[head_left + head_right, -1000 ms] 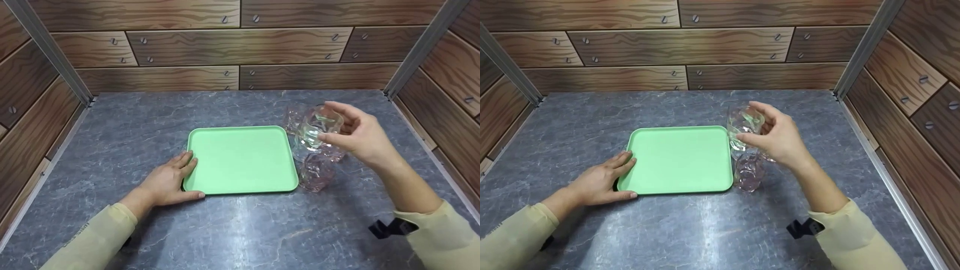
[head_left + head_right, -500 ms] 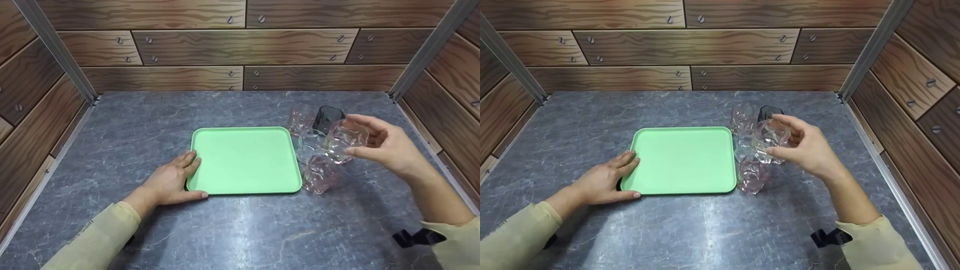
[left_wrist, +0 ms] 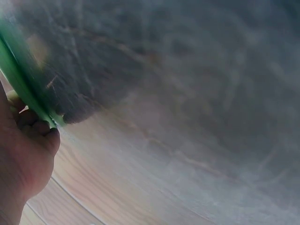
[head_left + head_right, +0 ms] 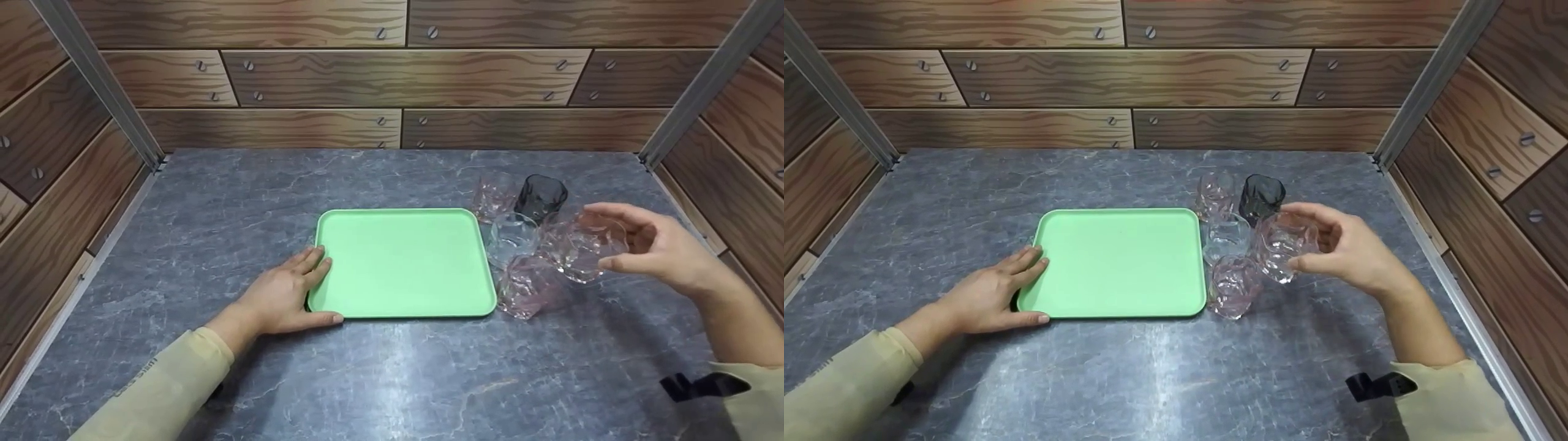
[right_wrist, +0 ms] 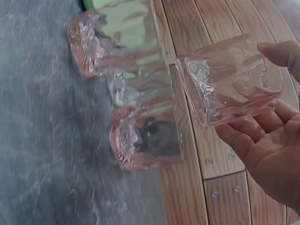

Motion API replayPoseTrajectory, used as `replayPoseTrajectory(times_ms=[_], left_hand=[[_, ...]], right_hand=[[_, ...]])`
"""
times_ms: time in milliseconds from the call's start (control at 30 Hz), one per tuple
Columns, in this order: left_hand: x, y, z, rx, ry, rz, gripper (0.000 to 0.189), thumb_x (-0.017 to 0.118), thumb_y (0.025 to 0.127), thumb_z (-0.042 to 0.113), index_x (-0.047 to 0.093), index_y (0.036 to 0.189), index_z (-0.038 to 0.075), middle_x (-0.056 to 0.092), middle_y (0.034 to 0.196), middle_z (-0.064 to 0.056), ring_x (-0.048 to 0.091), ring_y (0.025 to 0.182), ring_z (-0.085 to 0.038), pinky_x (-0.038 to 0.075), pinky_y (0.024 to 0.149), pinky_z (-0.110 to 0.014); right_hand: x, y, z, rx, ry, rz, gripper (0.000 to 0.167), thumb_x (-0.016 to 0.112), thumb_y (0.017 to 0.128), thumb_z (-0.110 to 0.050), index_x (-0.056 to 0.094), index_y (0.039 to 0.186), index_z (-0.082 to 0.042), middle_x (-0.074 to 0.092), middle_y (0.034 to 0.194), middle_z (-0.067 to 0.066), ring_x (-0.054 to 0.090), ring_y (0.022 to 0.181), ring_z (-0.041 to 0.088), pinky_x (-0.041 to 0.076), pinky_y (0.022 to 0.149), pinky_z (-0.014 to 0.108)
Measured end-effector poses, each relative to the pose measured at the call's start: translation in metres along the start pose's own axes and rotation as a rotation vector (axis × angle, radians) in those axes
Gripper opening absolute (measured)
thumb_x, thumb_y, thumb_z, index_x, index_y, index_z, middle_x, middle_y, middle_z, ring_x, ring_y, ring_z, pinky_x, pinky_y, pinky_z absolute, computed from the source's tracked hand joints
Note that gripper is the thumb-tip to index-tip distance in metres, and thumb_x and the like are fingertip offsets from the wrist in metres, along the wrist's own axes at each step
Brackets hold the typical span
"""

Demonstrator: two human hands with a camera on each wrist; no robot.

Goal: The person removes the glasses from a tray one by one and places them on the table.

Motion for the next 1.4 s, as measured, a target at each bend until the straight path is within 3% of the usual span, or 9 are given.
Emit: replayPoseTrajectory(times_ms=[333,500,767,1400], left_hand=[[0.001,0.001,0.0,-0.005,0.005,-0.003,0.116,0.05,0.089,0.09,0.036,0.165,0.004,0.024,0.173,-0.019,0.022,0.16,-0.038,0.037,0.119,-0.059],[0.0,0.0,0.0,0.0,0.008,0.007,0.115,0.05,0.089,0.09,0.037,0.164,0.004,0.025,0.172,-0.02,0.023,0.159,-0.038,0.038,0.119,-0.059],[-0.001,-0.001,0.001,0.013,0.012,0.029,0.114,0.052,0.089,0.088,0.039,0.163,0.003,0.027,0.171,-0.022,0.025,0.158,-0.039,0.04,0.117,-0.059],[0.0,0.0,0.0,0.006,0.007,0.014,0.115,0.05,0.089,0.089,0.037,0.164,0.004,0.026,0.172,-0.02,0.025,0.158,-0.039,0.04,0.117,-0.061]], right_hand=[[0.007,-0.01,0.017,-0.028,0.094,-0.135,0.078,0.07,0.08,0.027,0.046,0.152,0.01,0.062,0.143,0.02,0.064,0.128,0.022,0.045,0.109,0.019],[0.013,-0.014,0.028,0.002,0.074,-0.177,0.078,0.072,0.081,0.023,0.048,0.153,0.007,0.062,0.145,0.019,0.064,0.129,0.021,0.046,0.108,0.02],[0.021,-0.018,0.042,0.019,0.086,-0.247,0.076,0.074,0.083,0.019,0.046,0.153,0.008,0.06,0.148,0.018,0.059,0.135,0.017,0.037,0.112,0.015],[0.027,-0.02,0.071,0.119,0.063,-0.215,0.076,0.078,0.084,0.011,0.049,0.154,0.002,0.058,0.15,0.018,0.059,0.135,0.013,0.039,0.11,0.016]])
Point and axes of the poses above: each hand's wrist, its own y-axis towards the middle knuckle, its own x-axis out of the palm, z = x × y, the point moved 10 cm from there along y, towards the middle knuckle
